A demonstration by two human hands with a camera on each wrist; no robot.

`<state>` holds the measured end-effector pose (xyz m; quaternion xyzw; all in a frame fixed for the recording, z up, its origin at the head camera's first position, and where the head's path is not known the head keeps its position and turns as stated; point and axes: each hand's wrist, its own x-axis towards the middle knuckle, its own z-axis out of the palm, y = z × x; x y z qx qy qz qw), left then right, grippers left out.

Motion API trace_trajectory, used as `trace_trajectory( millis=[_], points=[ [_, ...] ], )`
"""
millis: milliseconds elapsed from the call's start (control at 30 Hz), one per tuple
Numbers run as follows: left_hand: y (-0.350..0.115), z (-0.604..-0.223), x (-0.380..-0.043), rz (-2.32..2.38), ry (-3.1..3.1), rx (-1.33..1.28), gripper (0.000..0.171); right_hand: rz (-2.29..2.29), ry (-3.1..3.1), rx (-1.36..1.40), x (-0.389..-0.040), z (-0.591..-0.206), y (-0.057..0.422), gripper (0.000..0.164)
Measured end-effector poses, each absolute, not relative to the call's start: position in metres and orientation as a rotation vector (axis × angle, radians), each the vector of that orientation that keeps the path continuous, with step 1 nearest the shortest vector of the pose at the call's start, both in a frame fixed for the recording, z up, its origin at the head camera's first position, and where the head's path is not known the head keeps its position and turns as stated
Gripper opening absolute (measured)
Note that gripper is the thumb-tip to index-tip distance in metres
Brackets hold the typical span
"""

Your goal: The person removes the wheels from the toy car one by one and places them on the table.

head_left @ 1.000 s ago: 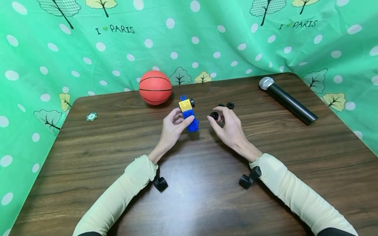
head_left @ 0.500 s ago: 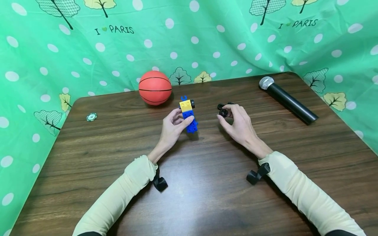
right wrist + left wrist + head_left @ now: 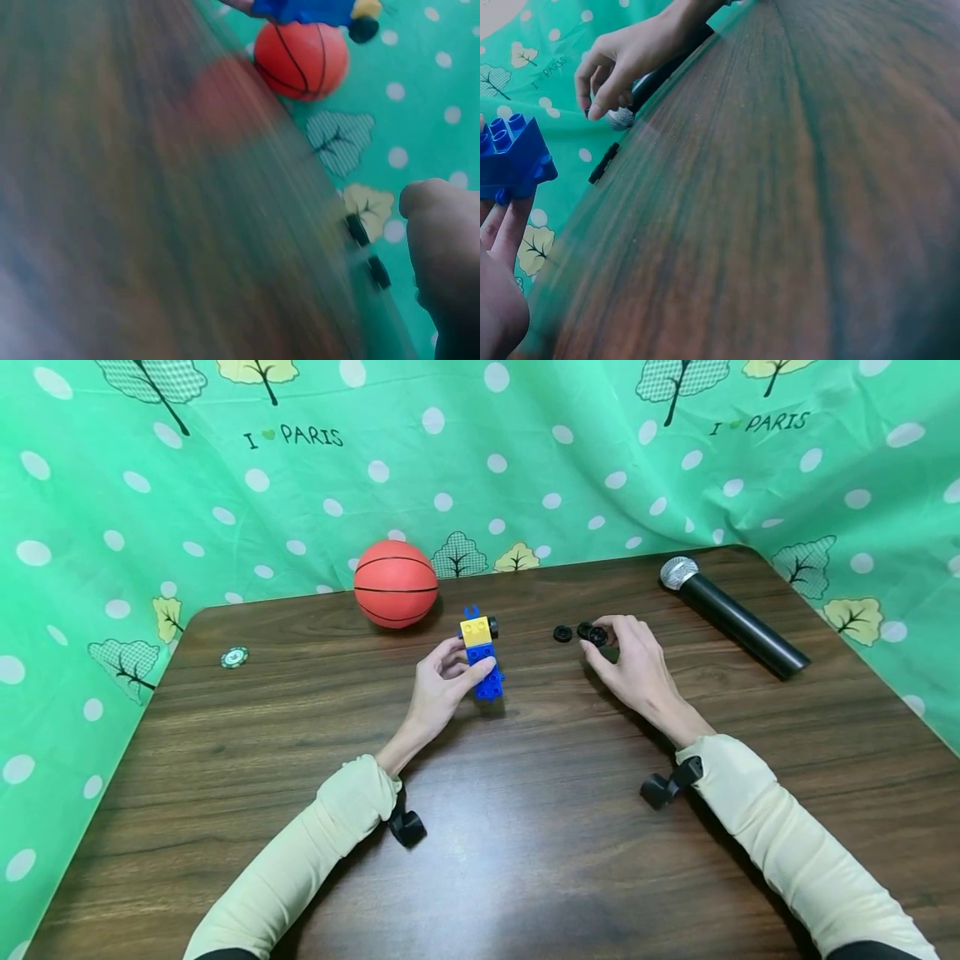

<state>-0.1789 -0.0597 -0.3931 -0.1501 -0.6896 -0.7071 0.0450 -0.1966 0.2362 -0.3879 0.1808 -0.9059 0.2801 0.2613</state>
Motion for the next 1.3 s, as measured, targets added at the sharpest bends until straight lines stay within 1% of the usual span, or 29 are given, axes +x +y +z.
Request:
trace_trajectory(
  millis=[200, 467, 767, 1033, 1300],
  points=[
    [-0.06, -0.394, -0.18, -2.158, -2.107, -0.457, 0.04, 0.739, -2.497, 0.429, -0.206, -0.389, 0.248, 0.026],
    [-0.06, -0.394, -0.179, -2.158, -2.116, -0.44, 0.044, 0.712, -2.528, 0.404, -0.216, -0.392, 0.258, 0.028],
    [-0.059, -0.393, -0.179, -2.153, -2.119, -0.433, 0.042, 0.678, -2.619, 0.336, -0.223, -0.394, 0.265, 0.029],
    [-0.06, -0.394, -0.179, -2.155, -2.126, -0.439, 0.047, 0.651, -2.666, 0.359, -0.23, -0.396, 0.269, 0.032],
    [-0.06, -0.393, -0.179, -2.16, -2.126, -0.446, 0.044, 0.739, -2.763, 0.34, -0.231, -0.393, 0.271, 0.036]
  ],
)
